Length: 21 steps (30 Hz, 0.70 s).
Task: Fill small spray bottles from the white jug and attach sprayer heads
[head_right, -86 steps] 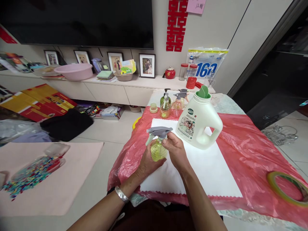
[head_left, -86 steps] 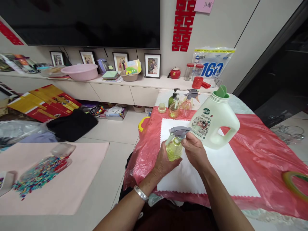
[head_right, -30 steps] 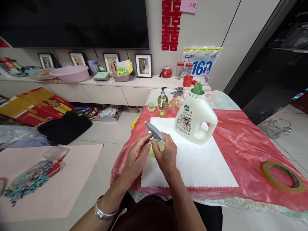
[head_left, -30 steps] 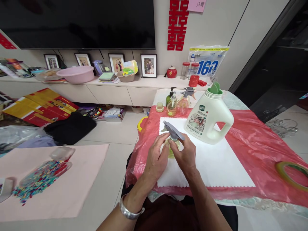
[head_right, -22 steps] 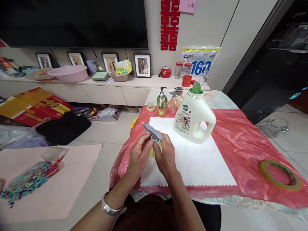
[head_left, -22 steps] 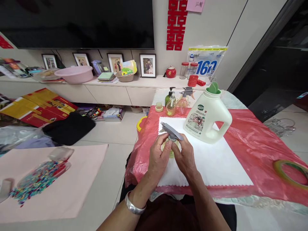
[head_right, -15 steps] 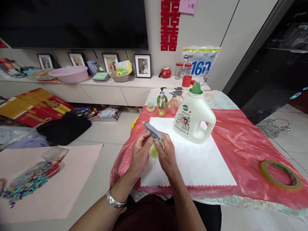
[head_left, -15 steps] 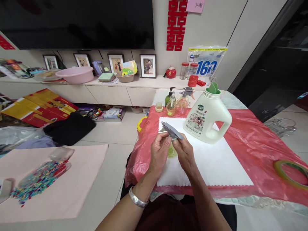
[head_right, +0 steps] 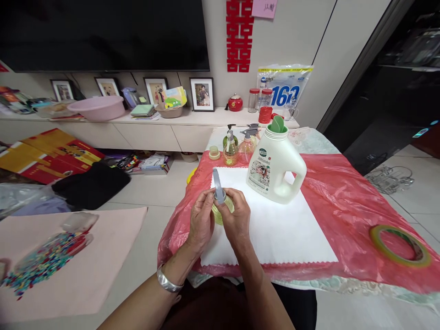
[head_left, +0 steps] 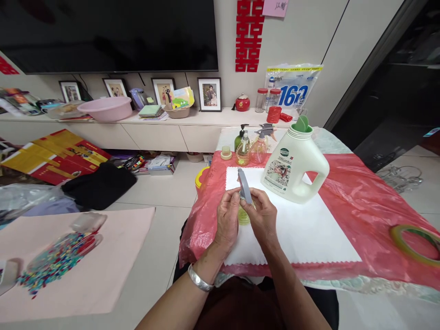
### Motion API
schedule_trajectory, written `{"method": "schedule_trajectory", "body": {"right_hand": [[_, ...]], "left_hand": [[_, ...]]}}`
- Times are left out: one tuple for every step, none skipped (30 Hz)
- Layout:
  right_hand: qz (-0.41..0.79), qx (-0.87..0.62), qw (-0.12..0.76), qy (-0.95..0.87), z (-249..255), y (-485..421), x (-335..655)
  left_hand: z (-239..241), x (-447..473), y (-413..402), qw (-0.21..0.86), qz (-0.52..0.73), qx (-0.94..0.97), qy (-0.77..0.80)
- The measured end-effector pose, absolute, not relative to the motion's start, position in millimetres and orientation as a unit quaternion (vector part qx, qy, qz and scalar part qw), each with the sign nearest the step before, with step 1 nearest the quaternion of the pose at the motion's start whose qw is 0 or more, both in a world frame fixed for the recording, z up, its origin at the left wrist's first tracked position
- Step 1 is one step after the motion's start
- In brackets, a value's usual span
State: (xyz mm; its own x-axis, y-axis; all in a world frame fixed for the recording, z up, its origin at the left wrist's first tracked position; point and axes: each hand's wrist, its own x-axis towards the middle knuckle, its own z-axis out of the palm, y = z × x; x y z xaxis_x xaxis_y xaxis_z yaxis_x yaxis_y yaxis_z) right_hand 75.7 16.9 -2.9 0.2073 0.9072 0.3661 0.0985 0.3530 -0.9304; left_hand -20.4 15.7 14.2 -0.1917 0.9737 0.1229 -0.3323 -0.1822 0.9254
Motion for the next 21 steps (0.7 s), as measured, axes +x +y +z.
{"method": "schedule_trajectory", "body": {"right_hand": [[0.324,-0.469,0.624,-0.534,-4,17,75],[0.324,-0.472,0.626,-0.529,-6,18,74],[0.324,-0.475,0.628,-0.525,-7,18,73],[0.324,-0.477,0.630,-0.521,-8,18,72],[0.324,-0.479,0.631,-0.517,-9,19,72],[0.324,-0.481,0.633,-0.513,-10,19,71],[0.324,-0.483,0.634,-0.510,-10,19,70],[0.323,-0.485,0.635,-0.508,-11,19,70],[0.323,-0.485,0.635,-0.507,-11,19,70],[0.324,-0.485,0.634,-0.508,-10,18,70],[0.325,-0.483,0.633,-0.511,-9,17,71],[0.327,-0.478,0.630,-0.518,-7,16,72],[0.330,-0.471,0.626,-0.527,-5,15,74],[0.335,-0.463,0.620,-0.538,-3,14,76],[0.342,-0.453,0.613,-0.550,0,13,79],[0.351,-0.443,0.605,-0.561,2,12,82],[0.360,-0.434,0.597,-0.571,4,11,85],[0.370,-0.427,0.590,-0.577,5,10,87],[0.377,-0.421,0.586,-0.581,5,10,89],[0.382,-0.419,0.583,-0.582,5,10,91],[0.383,-0.418,0.583,-0.581,5,11,91]], "left_hand": [[15,-21,16,0.506,0.660,0.389,0.396],[15,-21,16,0.518,0.663,0.380,0.384],[15,-22,16,0.530,0.666,0.372,0.370],[16,-22,16,0.540,0.668,0.367,0.357],[16,-22,16,0.547,0.669,0.365,0.346],[15,-22,15,0.551,0.669,0.366,0.339],[15,-22,15,0.552,0.668,0.369,0.336],[14,-22,15,0.552,0.666,0.373,0.335],[13,-23,15,0.552,0.663,0.377,0.337],[12,-23,15,0.551,0.660,0.380,0.341],[11,-23,15,0.547,0.659,0.384,0.346],[10,-23,16,0.543,0.657,0.388,0.350],[9,-23,16,0.538,0.656,0.394,0.354],[8,-23,16,0.534,0.655,0.399,0.356],[8,-23,17,0.532,0.655,0.403,0.355],[7,-22,17,0.531,0.655,0.406,0.352],[7,-22,17,0.531,0.656,0.407,0.349],[7,-22,17,0.532,0.657,0.407,0.346],[7,-22,17,0.533,0.657,0.406,0.345],[7,-22,17,0.533,0.657,0.406,0.345],[6,-22,17,0.533,0.657,0.407,0.345]]}}
